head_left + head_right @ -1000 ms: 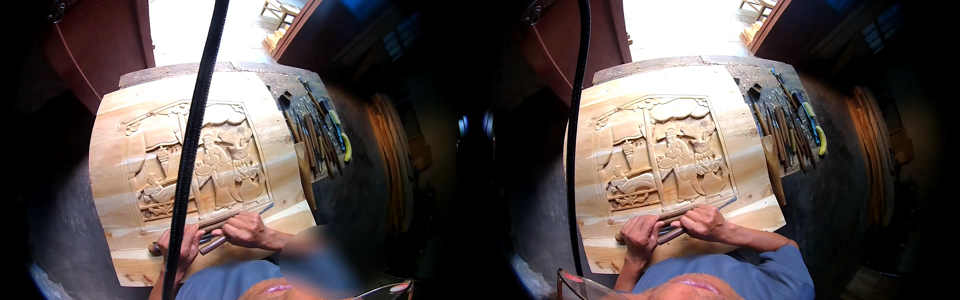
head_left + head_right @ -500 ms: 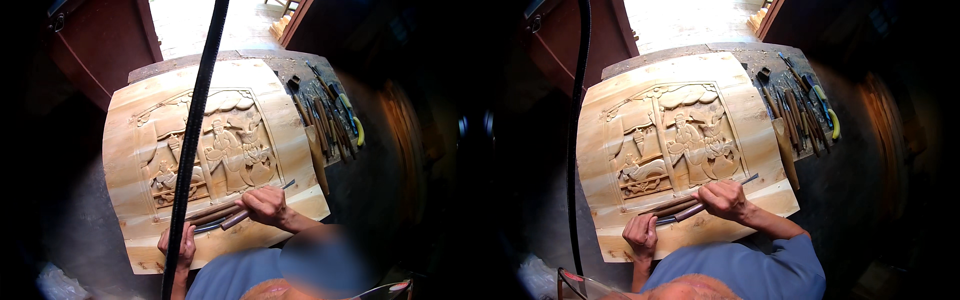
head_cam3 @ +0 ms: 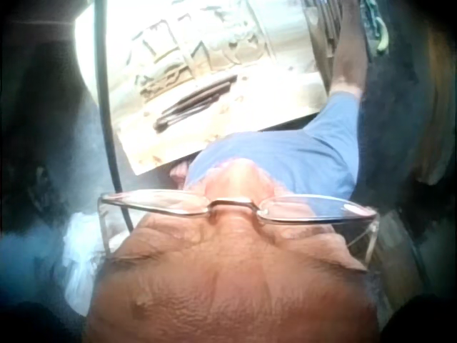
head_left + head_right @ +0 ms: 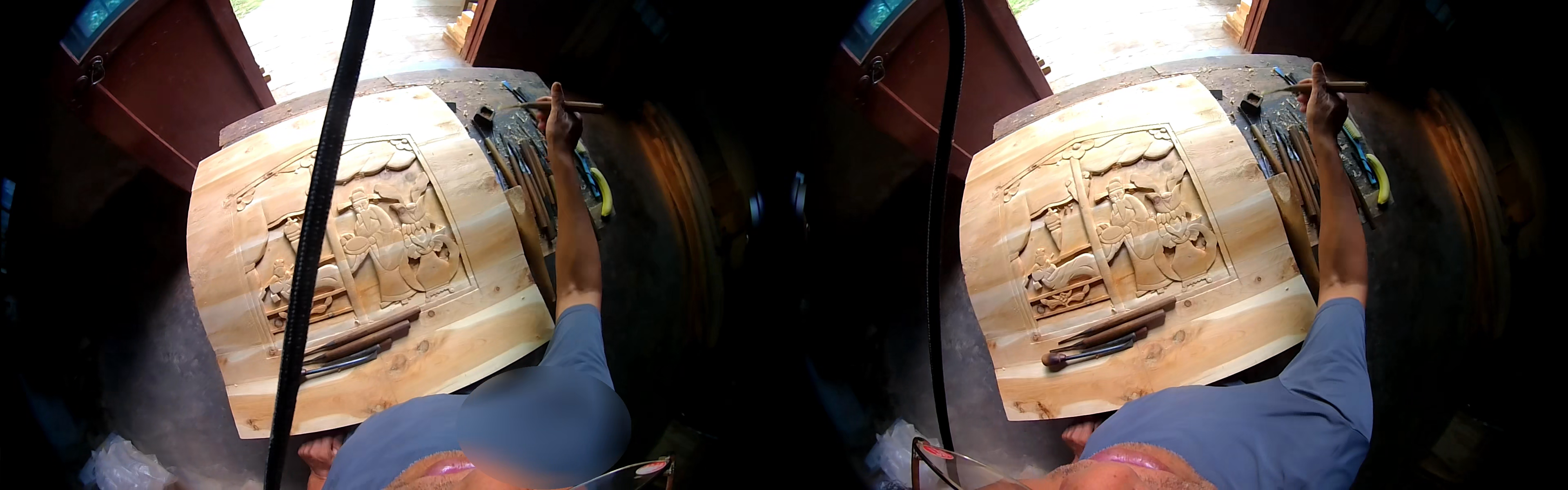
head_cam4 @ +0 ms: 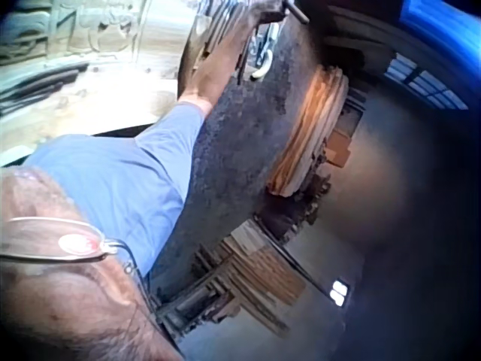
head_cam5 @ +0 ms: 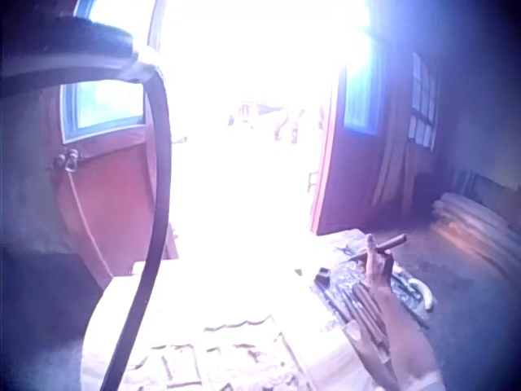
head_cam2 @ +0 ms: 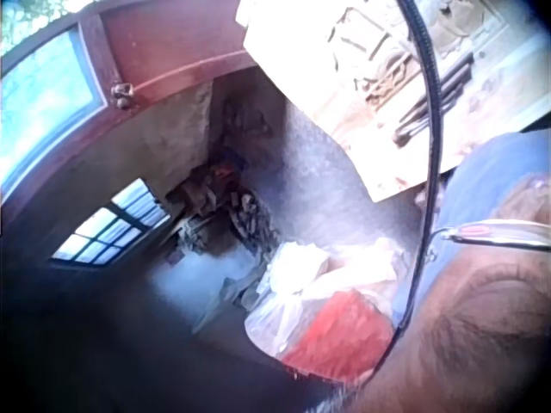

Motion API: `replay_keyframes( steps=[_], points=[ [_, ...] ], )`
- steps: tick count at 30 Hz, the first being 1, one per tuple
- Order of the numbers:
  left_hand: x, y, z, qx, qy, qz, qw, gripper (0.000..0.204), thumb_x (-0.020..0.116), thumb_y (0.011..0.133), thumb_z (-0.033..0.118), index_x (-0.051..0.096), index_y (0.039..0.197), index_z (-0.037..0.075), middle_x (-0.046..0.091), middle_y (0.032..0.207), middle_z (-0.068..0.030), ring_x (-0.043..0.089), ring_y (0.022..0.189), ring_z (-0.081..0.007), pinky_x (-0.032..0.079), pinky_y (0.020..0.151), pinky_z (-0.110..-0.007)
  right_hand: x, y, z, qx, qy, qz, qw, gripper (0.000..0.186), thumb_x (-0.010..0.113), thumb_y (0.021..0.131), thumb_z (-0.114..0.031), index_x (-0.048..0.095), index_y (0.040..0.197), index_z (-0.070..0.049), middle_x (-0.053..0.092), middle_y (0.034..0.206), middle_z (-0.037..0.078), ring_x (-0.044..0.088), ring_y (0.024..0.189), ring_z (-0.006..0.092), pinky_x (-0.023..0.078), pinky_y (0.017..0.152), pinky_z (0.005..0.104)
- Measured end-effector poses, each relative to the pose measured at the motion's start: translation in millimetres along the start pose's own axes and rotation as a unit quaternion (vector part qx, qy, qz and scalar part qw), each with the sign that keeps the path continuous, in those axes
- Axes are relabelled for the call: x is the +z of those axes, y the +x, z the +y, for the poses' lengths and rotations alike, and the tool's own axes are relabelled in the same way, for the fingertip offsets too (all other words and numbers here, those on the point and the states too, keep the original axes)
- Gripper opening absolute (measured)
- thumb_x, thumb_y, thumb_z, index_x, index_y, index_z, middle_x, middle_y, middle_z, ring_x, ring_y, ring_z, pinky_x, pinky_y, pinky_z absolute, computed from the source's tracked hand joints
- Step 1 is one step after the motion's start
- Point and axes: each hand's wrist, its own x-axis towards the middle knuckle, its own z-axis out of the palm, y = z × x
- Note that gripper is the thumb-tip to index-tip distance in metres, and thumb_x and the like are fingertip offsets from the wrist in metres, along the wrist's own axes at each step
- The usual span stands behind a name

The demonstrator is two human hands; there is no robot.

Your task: The person carves detailed figures into a wooden panel using a chisel, periodically brushing away wood shavings and picking up different tools from the workbench.

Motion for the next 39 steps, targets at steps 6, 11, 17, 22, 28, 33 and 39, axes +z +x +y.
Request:
replay_keyframes(
  steps=[6, 11, 17, 22, 28, 33, 39],
  points=[
    [22, -10, -15, -0.084, -0.035, -0.067, 0.994, 0.035, 0.065, 0.115, 0.037, 0.072, 0.097, 0.008, 0.065, 0.084, -0.0138, 0.069, 0.078, -0.0370, 0.054, 0.069, -0.047, 40, 47, 65, 0.162, 0.013, 0.010, 0.987, 0.068, 0.065, 0.107, -0.073, 0.090, 0.105, -0.010, 0.080, 0.080, 0.002, 0.072, 0.066, 0.0099, 0.048, 0.059, 0.0253],
    [33, -7, -27, -0.132, -0.054, -0.094, 0.985, 0.034, 0.064, 0.115, 0.037, 0.072, 0.100, 0.008, 0.066, 0.086, -0.0137, 0.070, 0.080, -0.0365, 0.055, 0.071, -0.047, 67, 74, 112, 0.178, 0.016, -0.026, 0.983, 0.071, 0.066, 0.106, -0.073, 0.087, 0.099, -0.006, 0.080, 0.079, 0.004, 0.072, 0.062, 0.0118, 0.050, 0.057, 0.0281],
    [49, -1, -46, -0.182, -0.077, -0.115, 0.974, 0.033, 0.063, 0.116, 0.037, 0.071, 0.103, 0.007, 0.067, 0.090, -0.0137, 0.070, 0.083, -0.0359, 0.056, 0.074, -0.047, 83, 73, 117, 0.121, -0.115, -0.005, 0.986, 0.077, 0.059, 0.103, -0.081, 0.089, 0.092, -0.012, 0.080, 0.070, 0.004, 0.077, 0.058, 0.0175, 0.059, 0.060, 0.0359],
    [63, 4, -62, -0.227, -0.099, -0.140, 0.959, 0.033, 0.063, 0.116, 0.037, 0.071, 0.106, 0.007, 0.068, 0.093, -0.0137, 0.071, 0.085, -0.0353, 0.057, 0.076, -0.047, 73, 4, 86, 0.006, -0.082, -0.004, 0.997, 0.055, 0.068, 0.109, -0.062, 0.085, 0.096, -0.011, 0.077, 0.072, 0.002, 0.075, 0.061, 0.0138, 0.056, 0.058, 0.0320],
    [76, 2, -82, -0.277, -0.124, -0.162, 0.939, 0.032, 0.062, 0.116, 0.037, 0.071, 0.110, 0.007, 0.070, 0.096, -0.0136, 0.072, 0.088, -0.0347, 0.057, 0.079, -0.047, 42, -129, 62, -0.279, -0.079, -0.040, 0.956, 0.027, 0.078, 0.110, -0.029, 0.080, 0.130, -0.011, 0.084, 0.102, 0.011, 0.082, 0.084, 0.0231, 0.063, 0.073, 0.0372],
    [84, -22, -96, -0.317, -0.143, -0.193, 0.917, 0.032, 0.061, 0.116, 0.037, 0.070, 0.113, 0.006, 0.071, 0.099, -0.0136, 0.072, 0.090, -0.0341, 0.058, 0.081, -0.047, -4, -200, 51, -0.398, -0.199, -0.084, 0.892, 0.040, 0.083, 0.104, -0.029, 0.075, 0.140, -0.012, 0.082, 0.111, 0.019, 0.081, 0.095, 0.0377, 0.064, 0.082, 0.0450],
    [86, -62, -105, -0.362, -0.173, -0.226, 0.888, 0.032, 0.061, 0.117, 0.037, 0.070, 0.116, 0.006, 0.072, 0.102, -0.0135, 0.073, 0.093, -0.0335, 0.059, 0.083, -0.047, -29, -230, 41, -0.409, -0.184, -0.124, 0.885, 0.044, 0.087, 0.096, -0.016, 0.074, 0.138, -0.007, 0.080, 0.121, 0.024, 0.078, 0.108, 0.0445, 0.063, 0.095, 0.0499]
  ],
)
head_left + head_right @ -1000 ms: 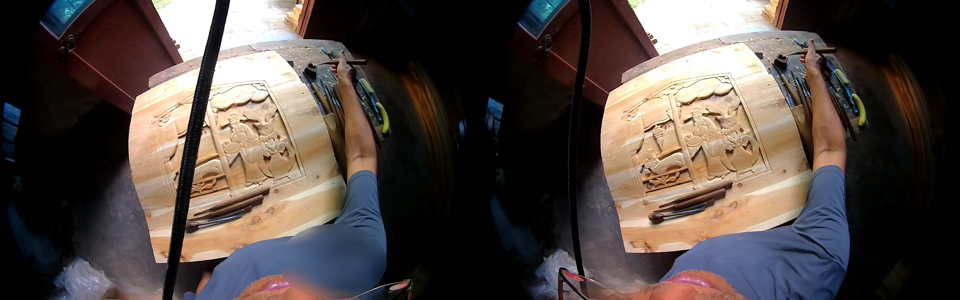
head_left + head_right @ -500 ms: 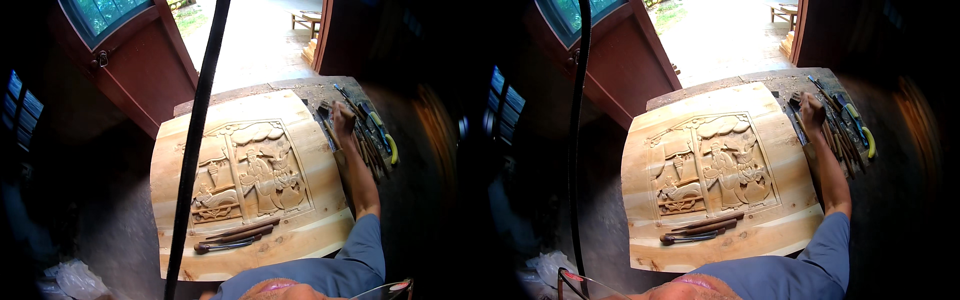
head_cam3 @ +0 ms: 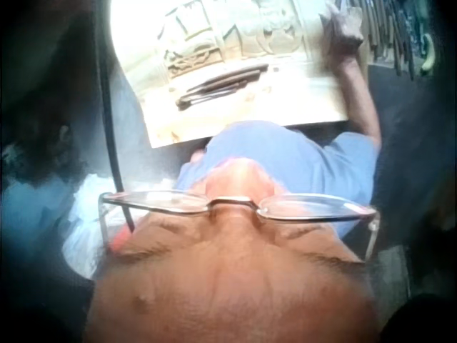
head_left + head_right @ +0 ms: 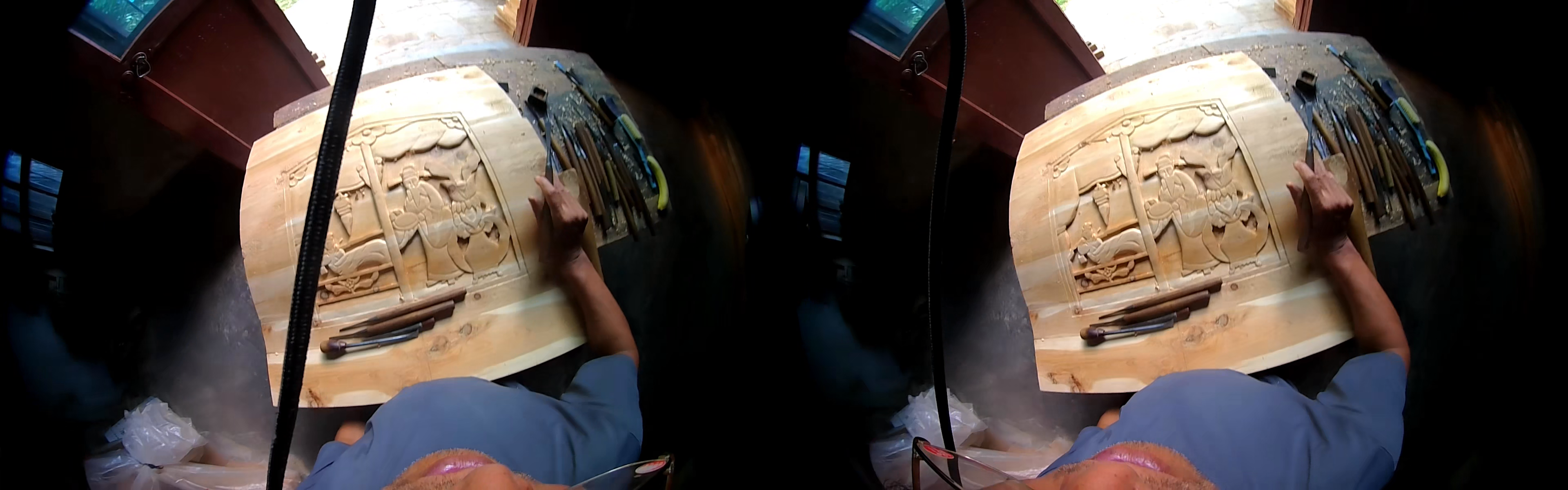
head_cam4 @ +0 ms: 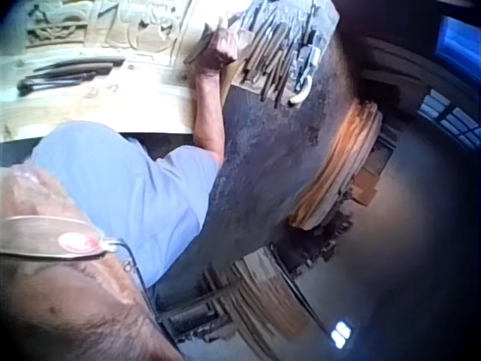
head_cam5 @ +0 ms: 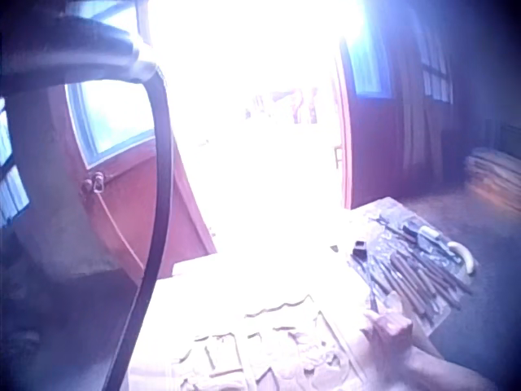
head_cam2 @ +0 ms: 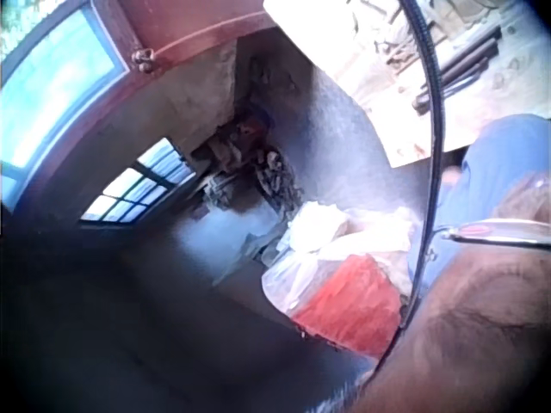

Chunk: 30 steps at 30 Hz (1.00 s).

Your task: The person carves detailed figures into a wooden panel using a chisel, periodically brushing away wood shavings and picking up different tools from the workbench.

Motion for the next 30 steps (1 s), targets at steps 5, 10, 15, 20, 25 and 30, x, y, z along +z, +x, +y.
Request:
replay_keyframes(
  steps=[5, 10, 15, 20, 25, 30],
  points=[
    [5, -15, -14, -0.041, -0.022, -0.020, 0.999, 0.033, 0.060, 0.117, 0.037, 0.069, 0.119, 0.005, 0.073, 0.105, -0.0135, 0.073, 0.095, -0.0329, 0.059, 0.086, -0.047, 5, -3, 0, -0.015, -0.013, -0.027, 0.999, 0.046, 0.087, 0.096, -0.015, 0.074, 0.139, -0.007, 0.080, 0.123, 0.023, 0.076, 0.120, 0.0446, 0.060, 0.105, 0.0506],
    [24, -21, -28, -0.082, -0.066, -0.024, 0.994, 0.034, 0.059, 0.117, 0.036, 0.069, 0.122, 0.005, 0.074, 0.108, -0.0134, 0.074, 0.097, -0.0324, 0.060, 0.088, -0.046, 10, -5, 2, -0.022, -0.018, -0.026, 0.999, 0.047, 0.086, 0.097, -0.016, 0.074, 0.142, -0.008, 0.080, 0.124, 0.023, 0.075, 0.122, 0.0454, 0.059, 0.108, 0.0520],
    [51, -21, -42, -0.121, -0.131, -0.030, 0.983, 0.034, 0.059, 0.117, 0.036, 0.069, 0.125, 0.004, 0.075, 0.110, -0.0134, 0.075, 0.099, -0.0318, 0.061, 0.090, -0.046, 11, -5, -3, -0.011, -0.027, -0.035, 0.999, 0.051, 0.086, 0.097, -0.015, 0.072, 0.146, -0.008, 0.079, 0.126, 0.021, 0.075, 0.121, 0.0439, 0.060, 0.107, 0.0513],
    [60, 9, -59, -0.167, -0.321, 0.040, 0.931, 0.035, 0.058, 0.118, 0.036, 0.068, 0.128, 0.004, 0.076, 0.113, -0.0134, 0.075, 0.102, -0.0313, 0.061, 0.092, -0.046, 14, -8, -2, -0.008, -0.047, -0.047, 0.998, 0.051, 0.086, 0.098, -0.016, 0.072, 0.147, -0.010, 0.079, 0.128, 0.021, 0.075, 0.122, 0.0437, 0.061, 0.105, 0.0497],
    [32, 64, -89, -0.102, -0.619, 0.282, 0.726, 0.037, 0.058, 0.118, 0.036, 0.068, 0.131, 0.003, 0.077, 0.116, -0.0133, 0.076, 0.104, -0.0307, 0.062, 0.095, -0.046, 16, -11, 2, -0.016, -0.067, -0.044, 0.997, 0.051, 0.087, 0.097, -0.013, 0.073, 0.146, -0.009, 0.079, 0.127, 0.024, 0.076, 0.121, 0.0461, 0.062, 0.105, 0.0511],
    [-58, 42, -121, 0.004, -0.570, 0.584, 0.578, 0.038, 0.057, 0.118, 0.036, 0.068, 0.134, 0.003, 0.078, 0.119, -0.0133, 0.076, 0.106, -0.0302, 0.063, 0.097, -0.046, 15, -12, 2, -0.003, -0.055, -0.041, 0.998, 0.051, 0.087, 0.096, -0.010, 0.074, 0.146, -0.009, 0.080, 0.127, 0.024, 0.076, 0.122, 0.0467, 0.062, 0.105, 0.0507]
  ],
)
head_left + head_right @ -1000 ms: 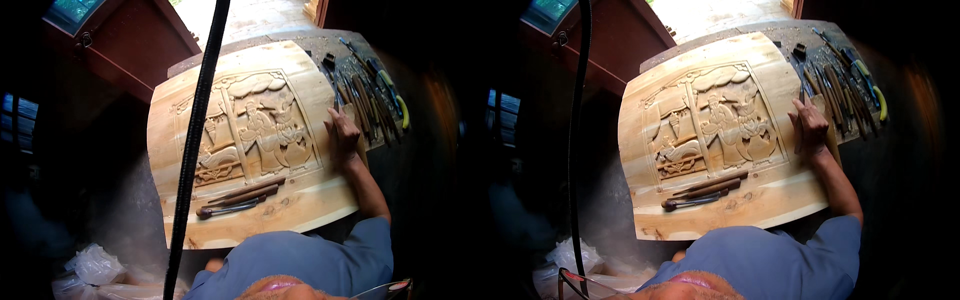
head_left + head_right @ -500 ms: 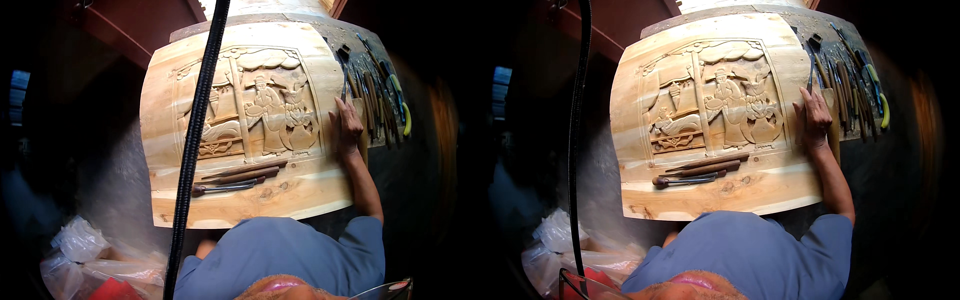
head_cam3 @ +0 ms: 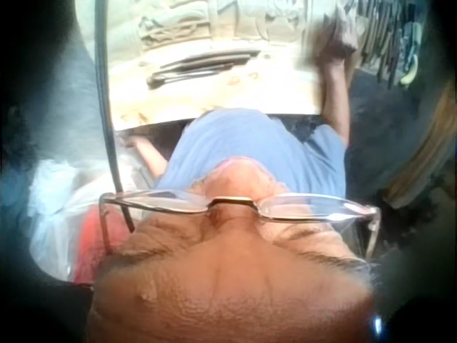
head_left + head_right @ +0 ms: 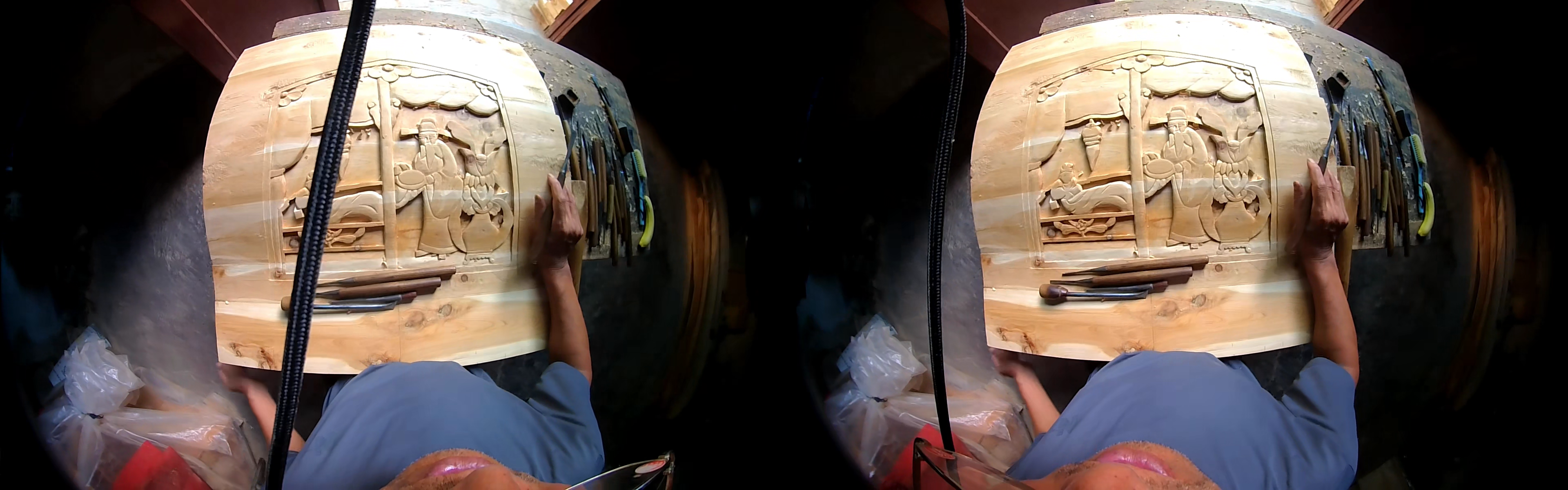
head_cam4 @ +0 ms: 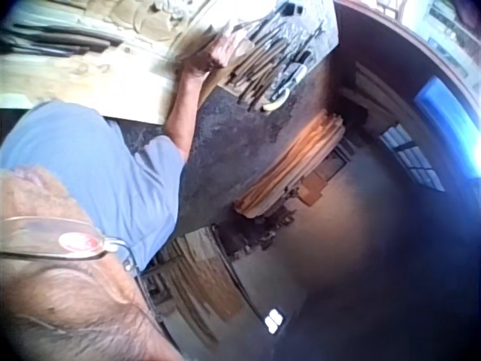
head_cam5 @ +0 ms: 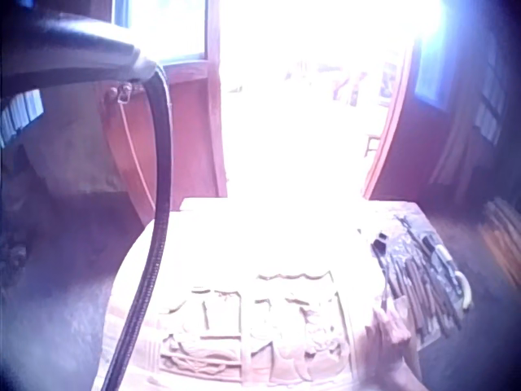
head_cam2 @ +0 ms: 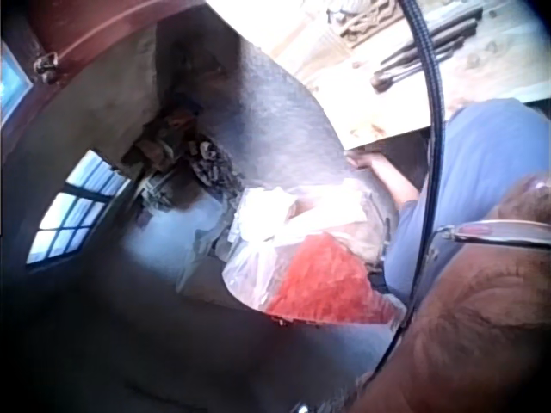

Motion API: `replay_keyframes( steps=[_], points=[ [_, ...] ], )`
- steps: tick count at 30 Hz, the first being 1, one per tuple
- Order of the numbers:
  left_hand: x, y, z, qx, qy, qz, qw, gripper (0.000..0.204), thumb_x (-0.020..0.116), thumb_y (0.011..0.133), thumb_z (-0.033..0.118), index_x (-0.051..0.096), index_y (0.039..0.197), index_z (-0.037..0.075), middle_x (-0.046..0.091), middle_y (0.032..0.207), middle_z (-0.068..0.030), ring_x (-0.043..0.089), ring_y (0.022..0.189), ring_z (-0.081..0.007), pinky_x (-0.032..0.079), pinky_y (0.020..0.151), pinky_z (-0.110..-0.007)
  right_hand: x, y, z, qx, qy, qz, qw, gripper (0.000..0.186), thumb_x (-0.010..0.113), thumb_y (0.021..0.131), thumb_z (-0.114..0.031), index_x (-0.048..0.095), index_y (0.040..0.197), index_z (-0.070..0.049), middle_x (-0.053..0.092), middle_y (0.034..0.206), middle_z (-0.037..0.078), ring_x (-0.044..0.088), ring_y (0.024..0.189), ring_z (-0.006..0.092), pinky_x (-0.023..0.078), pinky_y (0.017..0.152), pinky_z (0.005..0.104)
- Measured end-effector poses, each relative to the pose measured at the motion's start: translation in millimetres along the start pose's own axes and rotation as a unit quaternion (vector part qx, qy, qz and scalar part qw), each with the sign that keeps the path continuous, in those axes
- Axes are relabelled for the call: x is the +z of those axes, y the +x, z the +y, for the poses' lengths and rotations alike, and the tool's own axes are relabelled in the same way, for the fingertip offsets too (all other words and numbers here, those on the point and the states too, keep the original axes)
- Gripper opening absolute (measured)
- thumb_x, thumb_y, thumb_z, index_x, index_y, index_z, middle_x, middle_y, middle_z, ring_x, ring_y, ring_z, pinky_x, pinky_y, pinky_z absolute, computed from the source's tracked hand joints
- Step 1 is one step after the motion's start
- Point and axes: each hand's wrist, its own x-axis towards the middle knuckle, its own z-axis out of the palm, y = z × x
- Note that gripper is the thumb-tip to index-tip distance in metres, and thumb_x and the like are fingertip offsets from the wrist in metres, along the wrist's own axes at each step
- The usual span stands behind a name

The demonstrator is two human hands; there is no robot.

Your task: The person carves detailed figures into a wooden panel using a chisel, periodically brushing away wood shavings and picking up different tools from the workbench.

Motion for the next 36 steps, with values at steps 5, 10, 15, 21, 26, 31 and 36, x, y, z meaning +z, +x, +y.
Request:
replay_keyframes(
  steps=[5, 10, 15, 21, 26, 31, 36],
  points=[
    [19, 8, 120, 0.138, 0.024, 0.179, 0.974, 0.026, 0.064, 0.118, 0.030, 0.068, 0.113, 0.004, 0.065, 0.091, -0.0019, 0.061, 0.078, -0.0155, 0.055, 0.074, -0.033, 0, 1, -4, 0.017, 0.018, 0.002, 1.000, 0.050, 0.085, 0.097, -0.009, 0.074, 0.146, -0.009, 0.080, 0.126, 0.023, 0.076, 0.122, 0.0471, 0.062, 0.105, 0.0514],
    [117, -46, 200, 0.253, -0.003, 0.088, 0.963, 0.025, 0.066, 0.118, 0.029, 0.069, 0.112, 0.005, 0.063, 0.091, -0.0013, 0.058, 0.080, -0.0138, 0.051, 0.076, -0.030, -19, 14, -19, 0.016, -0.002, -0.004, 1.000, 0.044, 0.083, 0.105, -0.028, 0.076, 0.145, -0.010, 0.081, 0.128, 0.020, 0.076, 0.125, 0.0436, 0.061, 0.107, 0.0496],
    [238, -166, 218, 0.174, -0.008, -0.157, 0.972, 0.022, 0.070, 0.115, 0.026, 0.071, 0.112, 0.004, 0.066, 0.097, -0.0030, 0.060, 0.087, -0.0131, 0.051, 0.083, -0.029, -56, 54, -30, -0.092, -0.118, 0.040, 0.988, 0.045, 0.071, 0.112, -0.046, 0.081, 0.135, -0.009, 0.080, 0.137, 0.018, 0.071, 0.132, 0.0445, 0.058, 0.113, 0.0515],
    [322, -275, 222, 0.017, -0.029, -0.531, 0.846, 0.051, 0.066, 0.117, 0.045, 0.066, 0.136, -0.002, 0.075, 0.124, -0.0144, 0.074, 0.112, -0.0239, 0.057, 0.108, -0.041, -33, 76, -80, -0.307, 0.080, 0.018, 0.948, 0.039, 0.067, 0.115, -0.042, 0.074, 0.100, -0.007, 0.084, 0.106, 0.015, 0.075, 0.078, 0.0149, 0.055, 0.059, 0.0278],
    [341, -309, 225, -0.107, -0.019, -0.606, 0.788, 0.093, 0.067, 0.106, 0.072, 0.051, 0.157, -0.004, 0.067, 0.148, -0.0232, 0.068, 0.136, -0.0329, 0.048, 0.125, -0.047, 16, 81, -159, -0.409, 0.211, -0.002, 0.888, 0.046, 0.063, 0.114, -0.051, 0.067, 0.094, -0.010, 0.069, 0.075, 0.003, 0.060, 0.058, 0.0076, 0.043, 0.051, 0.0263],
    [337, -311, 223, -0.225, -0.073, -0.582, 0.778, 0.110, 0.067, 0.100, 0.081, 0.036, 0.167, -0.001, 0.059, 0.157, -0.0218, 0.062, 0.143, -0.0325, 0.046, 0.125, -0.046, 28, 85, -203, -0.427, 0.340, -0.135, 0.827, 0.061, 0.067, 0.102, -0.067, 0.062, 0.096, -0.006, 0.074, 0.097, 0.009, 0.064, 0.066, 0.0146, 0.048, 0.059, 0.0296],
    [335, -281, 220, -0.254, -0.118, -0.583, 0.763, 0.126, 0.070, 0.096, 0.083, 0.021, 0.177, 0.000, 0.054, 0.161, -0.0227, 0.057, 0.149, -0.0295, 0.044, 0.125, -0.042, 52, 88, -218, -0.474, 0.389, -0.101, 0.783, 0.051, 0.068, 0.106, -0.053, 0.063, 0.098, -0.004, 0.077, 0.112, 0.017, 0.067, 0.073, 0.0159, 0.053, 0.061, 0.0336]
  ],
)
